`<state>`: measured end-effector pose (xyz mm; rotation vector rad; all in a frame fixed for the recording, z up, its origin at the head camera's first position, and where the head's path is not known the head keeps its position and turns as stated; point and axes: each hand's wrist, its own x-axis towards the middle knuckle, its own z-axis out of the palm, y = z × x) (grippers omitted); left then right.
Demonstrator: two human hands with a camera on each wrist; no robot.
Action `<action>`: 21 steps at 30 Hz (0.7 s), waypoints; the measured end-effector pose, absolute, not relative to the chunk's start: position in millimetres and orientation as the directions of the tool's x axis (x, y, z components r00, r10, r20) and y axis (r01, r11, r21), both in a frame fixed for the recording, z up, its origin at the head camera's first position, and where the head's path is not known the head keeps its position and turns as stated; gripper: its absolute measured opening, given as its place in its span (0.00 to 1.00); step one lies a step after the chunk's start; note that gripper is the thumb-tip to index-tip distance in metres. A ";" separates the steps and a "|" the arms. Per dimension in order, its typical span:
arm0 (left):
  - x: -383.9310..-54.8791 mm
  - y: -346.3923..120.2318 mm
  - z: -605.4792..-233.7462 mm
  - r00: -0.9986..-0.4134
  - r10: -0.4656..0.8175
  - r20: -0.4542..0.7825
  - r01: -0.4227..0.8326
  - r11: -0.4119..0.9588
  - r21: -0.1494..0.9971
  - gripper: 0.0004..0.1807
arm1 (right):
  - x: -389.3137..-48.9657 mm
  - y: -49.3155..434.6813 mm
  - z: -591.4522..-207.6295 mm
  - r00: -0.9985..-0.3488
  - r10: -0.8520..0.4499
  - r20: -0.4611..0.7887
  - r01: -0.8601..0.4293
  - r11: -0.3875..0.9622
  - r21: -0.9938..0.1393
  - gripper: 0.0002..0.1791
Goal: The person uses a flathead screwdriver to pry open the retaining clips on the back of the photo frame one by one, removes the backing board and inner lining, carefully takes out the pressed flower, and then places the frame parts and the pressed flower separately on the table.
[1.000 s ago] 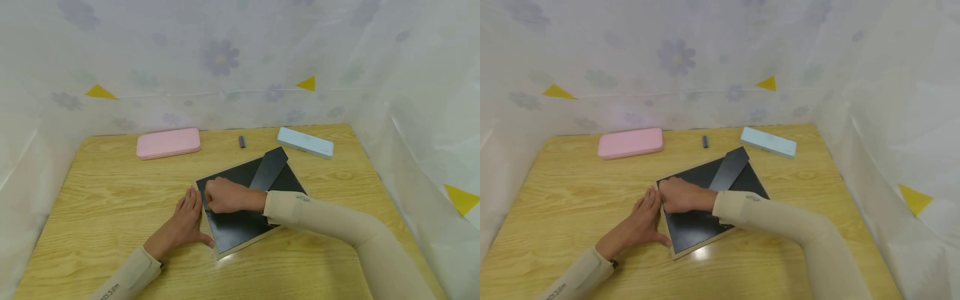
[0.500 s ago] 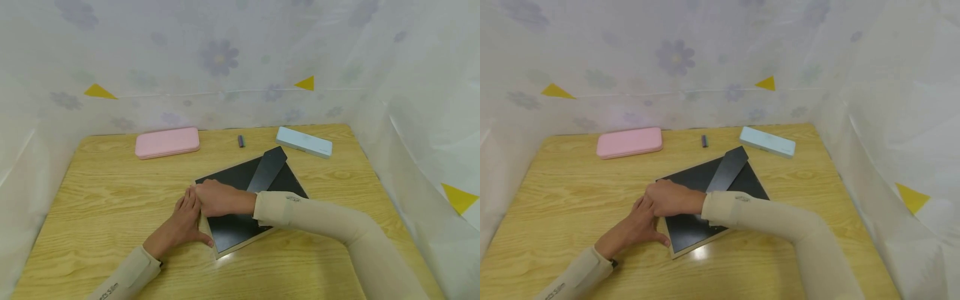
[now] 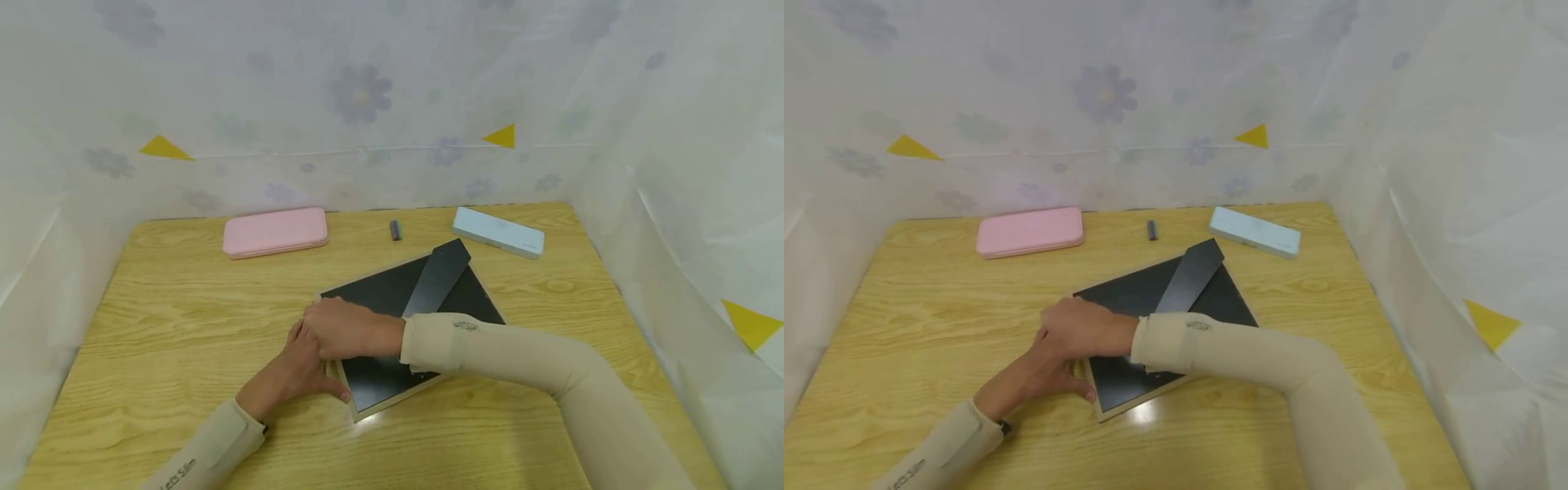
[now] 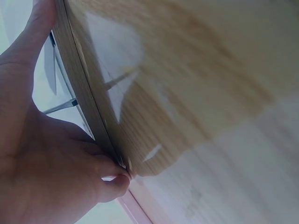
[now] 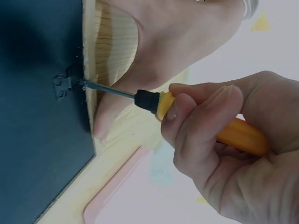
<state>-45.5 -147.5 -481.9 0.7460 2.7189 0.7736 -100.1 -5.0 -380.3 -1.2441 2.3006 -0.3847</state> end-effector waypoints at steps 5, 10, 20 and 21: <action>-47.0 -147.3 -482.0 -0.830 0.557 0.015 0.481 0.703 0.523 0.64 | -96.2 -12.6 -380.1 -0.446 -0.853 -0.272 -0.720 0.523 -0.457 0.14; -48.5 -146.4 -480.7 -0.831 0.556 0.002 0.474 0.707 0.525 0.58 | -91.2 -16.8 -378.9 -0.450 -0.858 -0.248 -0.728 0.513 -0.455 0.07; -44.0 -149.9 -478.1 -0.862 0.499 -0.084 0.434 0.814 0.385 0.76 | -106.8 18.0 -380.4 -0.543 -0.751 -0.375 -0.573 0.658 -0.489 0.08; -45.0 -150.9 -476.0 -0.868 0.489 -0.083 0.437 0.833 0.339 0.76 | -108.4 26.3 -379.9 -0.562 -0.731 -0.386 -0.528 0.677 -0.513 0.07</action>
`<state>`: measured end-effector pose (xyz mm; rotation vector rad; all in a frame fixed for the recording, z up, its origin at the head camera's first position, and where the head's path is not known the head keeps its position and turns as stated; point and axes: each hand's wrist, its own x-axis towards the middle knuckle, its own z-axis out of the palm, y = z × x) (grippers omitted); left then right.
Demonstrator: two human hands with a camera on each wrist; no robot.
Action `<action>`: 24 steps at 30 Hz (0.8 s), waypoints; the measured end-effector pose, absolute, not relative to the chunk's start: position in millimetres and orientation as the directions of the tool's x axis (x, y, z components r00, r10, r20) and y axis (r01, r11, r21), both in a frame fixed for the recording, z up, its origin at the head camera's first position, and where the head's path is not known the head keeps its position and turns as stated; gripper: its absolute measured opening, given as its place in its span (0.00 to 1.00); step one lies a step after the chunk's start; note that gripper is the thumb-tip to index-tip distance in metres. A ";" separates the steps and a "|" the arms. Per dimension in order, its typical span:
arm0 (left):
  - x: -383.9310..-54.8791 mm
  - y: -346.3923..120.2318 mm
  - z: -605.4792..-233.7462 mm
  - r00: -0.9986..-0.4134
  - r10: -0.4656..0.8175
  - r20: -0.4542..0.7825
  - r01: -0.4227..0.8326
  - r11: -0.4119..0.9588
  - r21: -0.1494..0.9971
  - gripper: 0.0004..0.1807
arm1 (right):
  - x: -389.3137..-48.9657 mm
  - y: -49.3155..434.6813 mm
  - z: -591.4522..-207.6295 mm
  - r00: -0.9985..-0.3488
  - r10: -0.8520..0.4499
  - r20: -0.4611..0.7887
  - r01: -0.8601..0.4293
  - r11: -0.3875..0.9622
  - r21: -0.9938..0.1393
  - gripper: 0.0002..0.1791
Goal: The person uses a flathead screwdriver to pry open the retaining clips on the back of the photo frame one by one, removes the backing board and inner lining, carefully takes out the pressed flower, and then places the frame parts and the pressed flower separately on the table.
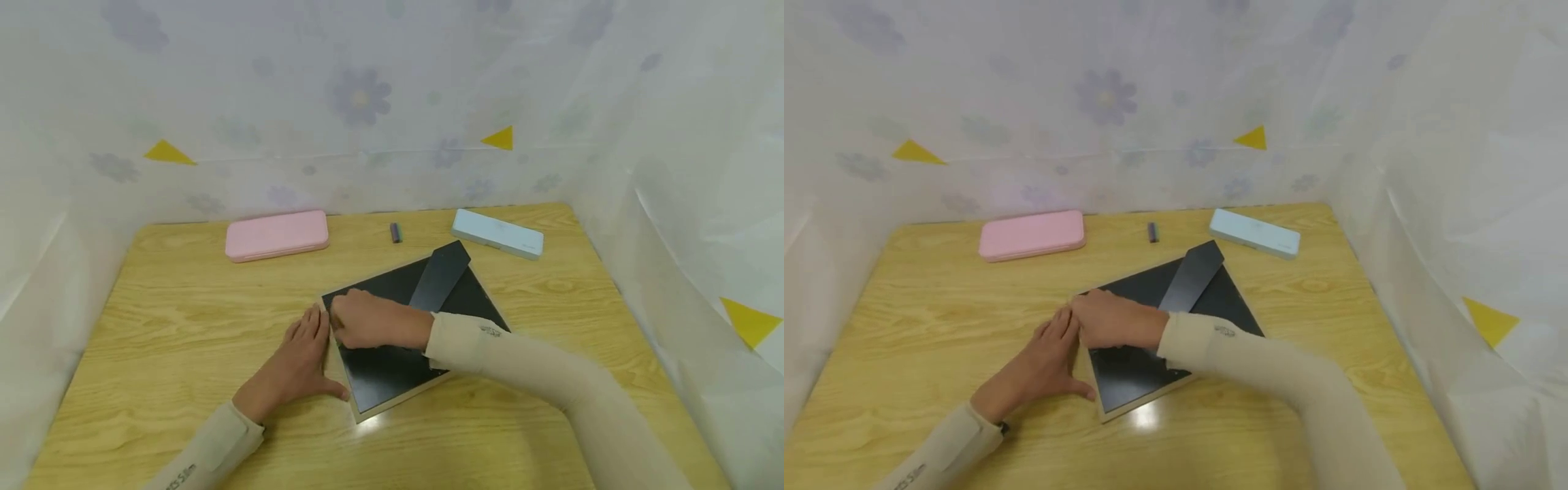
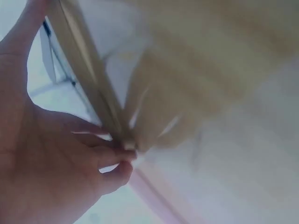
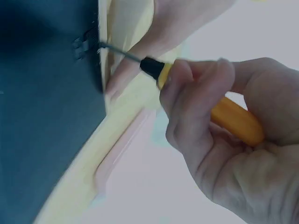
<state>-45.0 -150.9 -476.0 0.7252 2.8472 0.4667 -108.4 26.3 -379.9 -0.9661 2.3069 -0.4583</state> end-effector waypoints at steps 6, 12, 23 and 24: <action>-67.9 -165.2 -465.2 -0.828 0.559 0.050 0.557 0.808 0.192 0.50 | -115.4 85.9 -377.9 -0.637 -0.700 -0.323 -0.371 0.645 -0.668 0.08; -94.6 -186.3 -470.3 -0.737 0.669 0.102 0.673 0.709 0.211 0.33 | -111.9 134.2 -392.0 -0.683 -0.700 -0.209 -0.293 0.525 -0.799 0.09; -84.0 -194.0 -484.1 -0.705 0.705 0.076 0.701 0.678 0.223 0.40 | -103.2 184.4 -421.2 -0.761 -0.611 -0.218 -0.208 0.548 -0.810 0.10; -81.9 -193.0 -484.0 -0.708 0.702 0.078 0.700 0.683 0.210 0.40 | -103.2 187.2 -422.3 -0.767 -0.602 -0.220 -0.199 0.550 -0.811 0.11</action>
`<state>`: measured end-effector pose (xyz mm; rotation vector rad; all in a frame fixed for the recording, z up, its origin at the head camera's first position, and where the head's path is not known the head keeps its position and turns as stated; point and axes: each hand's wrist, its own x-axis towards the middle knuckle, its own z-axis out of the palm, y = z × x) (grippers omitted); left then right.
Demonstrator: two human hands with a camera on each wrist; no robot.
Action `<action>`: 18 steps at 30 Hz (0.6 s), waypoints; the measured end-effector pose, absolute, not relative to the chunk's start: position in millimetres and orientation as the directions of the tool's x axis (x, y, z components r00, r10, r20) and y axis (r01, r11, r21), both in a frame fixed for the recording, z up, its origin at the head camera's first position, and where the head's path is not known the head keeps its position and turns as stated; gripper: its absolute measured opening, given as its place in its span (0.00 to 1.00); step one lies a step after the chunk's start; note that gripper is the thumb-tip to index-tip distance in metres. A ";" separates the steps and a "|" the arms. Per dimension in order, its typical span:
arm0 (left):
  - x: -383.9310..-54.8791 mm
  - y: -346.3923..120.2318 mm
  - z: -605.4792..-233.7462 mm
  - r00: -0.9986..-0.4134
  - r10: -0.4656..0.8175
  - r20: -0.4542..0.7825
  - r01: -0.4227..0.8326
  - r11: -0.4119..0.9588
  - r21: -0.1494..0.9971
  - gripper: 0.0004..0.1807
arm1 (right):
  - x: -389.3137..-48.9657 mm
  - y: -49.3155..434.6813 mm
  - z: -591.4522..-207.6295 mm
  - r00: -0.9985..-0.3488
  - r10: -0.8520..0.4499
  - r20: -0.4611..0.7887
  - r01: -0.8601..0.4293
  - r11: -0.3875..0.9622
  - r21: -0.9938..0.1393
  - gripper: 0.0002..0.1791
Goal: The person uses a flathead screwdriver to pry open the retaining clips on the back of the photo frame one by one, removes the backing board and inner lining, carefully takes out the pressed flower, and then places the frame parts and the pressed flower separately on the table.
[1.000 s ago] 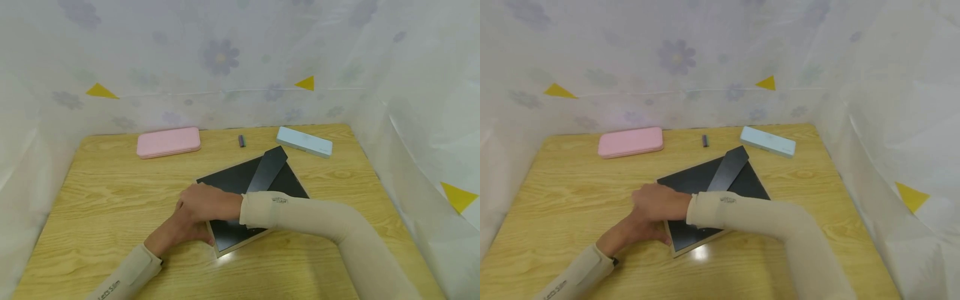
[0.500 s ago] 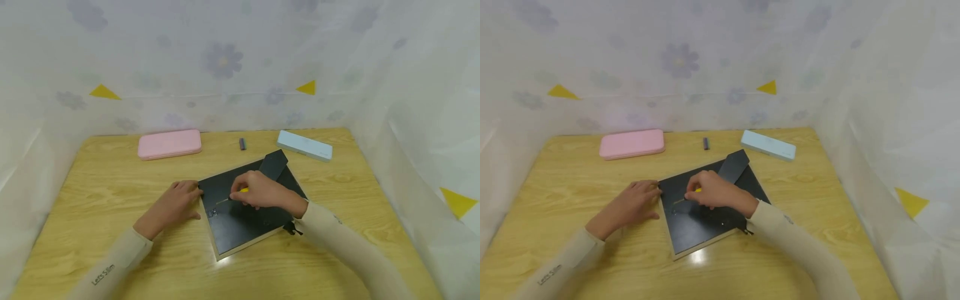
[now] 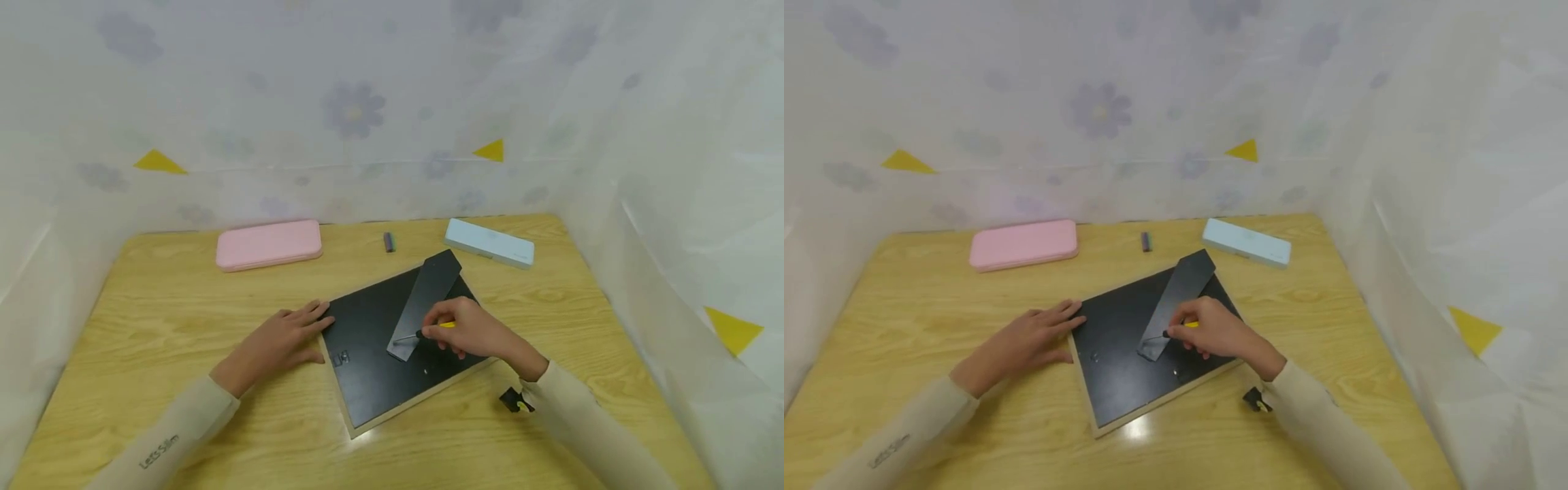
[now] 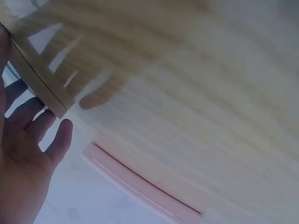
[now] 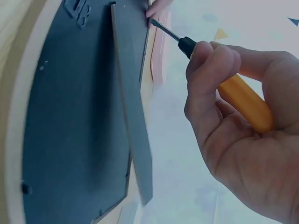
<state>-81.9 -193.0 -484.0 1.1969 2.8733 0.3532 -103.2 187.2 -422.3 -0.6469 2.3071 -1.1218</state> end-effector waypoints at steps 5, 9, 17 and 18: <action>-68.6 -186.7 -480.8 -0.691 0.715 0.106 0.722 0.688 0.067 0.40 | -104.1 194.7 -424.9 -0.788 -0.572 -0.227 -0.166 0.554 -0.816 0.13; -54.9 -181.0 -479.0 -0.653 0.742 0.150 0.742 0.667 -0.072 0.38 | -104.6 196.2 -425.6 -0.797 -0.559 -0.229 -0.150 0.550 -0.821 0.13; -25.6 -160.7 -482.1 -0.505 0.810 0.298 0.758 0.581 -0.298 0.34 | -103.8 195.4 -423.9 -0.803 -0.557 -0.213 -0.153 0.538 -0.829 0.12; -21.6 -156.4 -482.5 -0.489 0.814 0.312 0.750 0.575 -0.325 0.34 | -103.8 195.1 -424.4 -0.804 -0.555 -0.211 -0.154 0.538 -0.829 0.11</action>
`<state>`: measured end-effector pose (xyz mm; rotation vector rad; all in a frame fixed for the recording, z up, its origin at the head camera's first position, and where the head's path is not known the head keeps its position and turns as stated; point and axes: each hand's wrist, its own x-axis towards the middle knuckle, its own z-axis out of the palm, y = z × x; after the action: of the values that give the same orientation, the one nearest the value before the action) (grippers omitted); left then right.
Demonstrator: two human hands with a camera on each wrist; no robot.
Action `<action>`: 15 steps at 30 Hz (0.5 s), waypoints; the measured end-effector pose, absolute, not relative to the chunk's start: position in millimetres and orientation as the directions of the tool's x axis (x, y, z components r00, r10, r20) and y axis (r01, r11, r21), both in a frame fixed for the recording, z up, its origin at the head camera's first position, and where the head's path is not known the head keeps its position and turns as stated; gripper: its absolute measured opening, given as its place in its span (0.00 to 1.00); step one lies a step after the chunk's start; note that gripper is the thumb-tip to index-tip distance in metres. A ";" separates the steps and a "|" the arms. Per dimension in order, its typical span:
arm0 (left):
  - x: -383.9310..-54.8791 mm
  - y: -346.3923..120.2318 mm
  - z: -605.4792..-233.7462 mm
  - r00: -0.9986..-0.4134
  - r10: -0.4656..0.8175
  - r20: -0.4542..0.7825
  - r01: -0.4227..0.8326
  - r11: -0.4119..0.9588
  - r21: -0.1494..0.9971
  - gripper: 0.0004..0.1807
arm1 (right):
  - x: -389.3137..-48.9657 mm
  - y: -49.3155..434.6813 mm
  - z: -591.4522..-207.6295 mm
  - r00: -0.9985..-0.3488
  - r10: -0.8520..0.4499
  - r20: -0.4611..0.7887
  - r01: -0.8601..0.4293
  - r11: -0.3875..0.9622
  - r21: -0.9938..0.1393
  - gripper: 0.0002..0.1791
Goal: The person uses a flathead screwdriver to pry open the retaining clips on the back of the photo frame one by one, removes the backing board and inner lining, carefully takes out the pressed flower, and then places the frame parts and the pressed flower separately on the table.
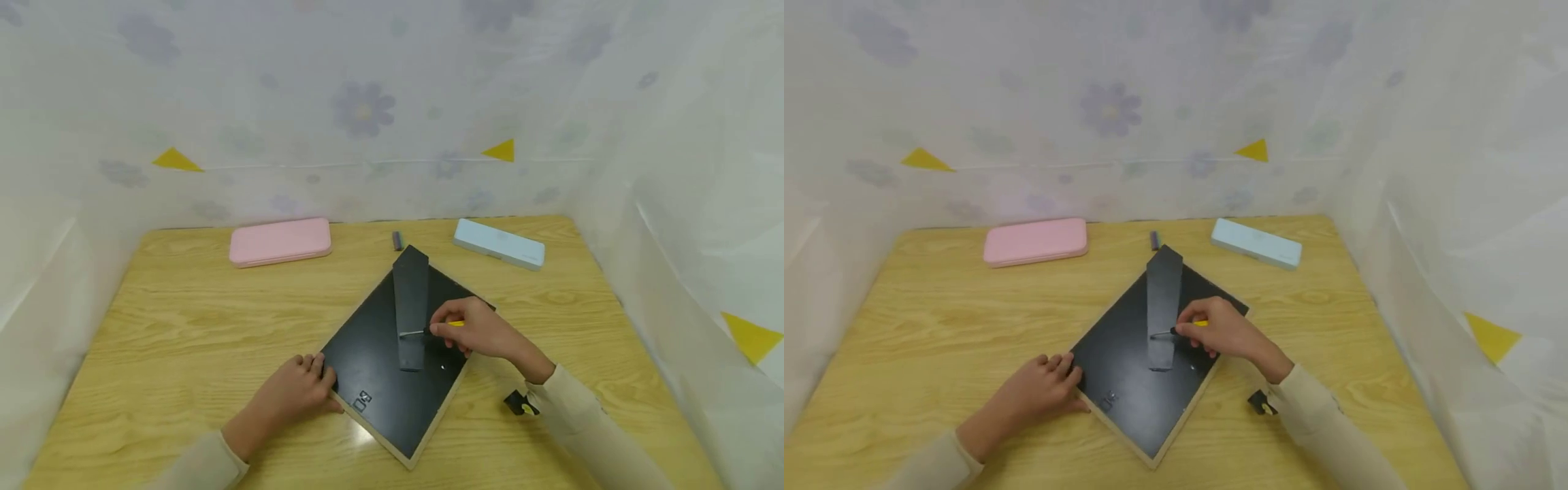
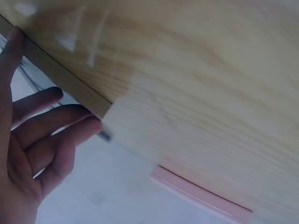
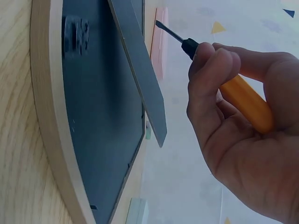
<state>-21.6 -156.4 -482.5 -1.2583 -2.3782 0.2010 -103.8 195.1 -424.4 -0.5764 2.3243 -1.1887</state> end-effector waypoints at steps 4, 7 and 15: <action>-5.7 -133.7 -482.3 -0.454 0.822 0.344 0.727 0.565 -0.391 0.34 | -103.0 198.1 -425.7 -0.806 -0.555 -0.206 -0.153 0.531 -0.834 0.11; 1.4 -122.7 -478.8 -0.457 0.823 0.337 0.742 0.562 -0.367 0.34 | -103.1 199.7 -427.3 -0.803 -0.560 -0.203 -0.157 0.528 -0.835 0.11; -57.2 -141.9 -466.5 -0.624 0.780 0.055 0.780 0.616 0.113 0.44 | -99.9 206.8 -427.2 -0.819 -0.541 -0.193 -0.147 0.523 -0.839 0.11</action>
<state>-57.2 -141.9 -466.5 -1.3627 -2.8239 -0.1982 -99.9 206.8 -427.2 -0.5632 2.3326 -1.2259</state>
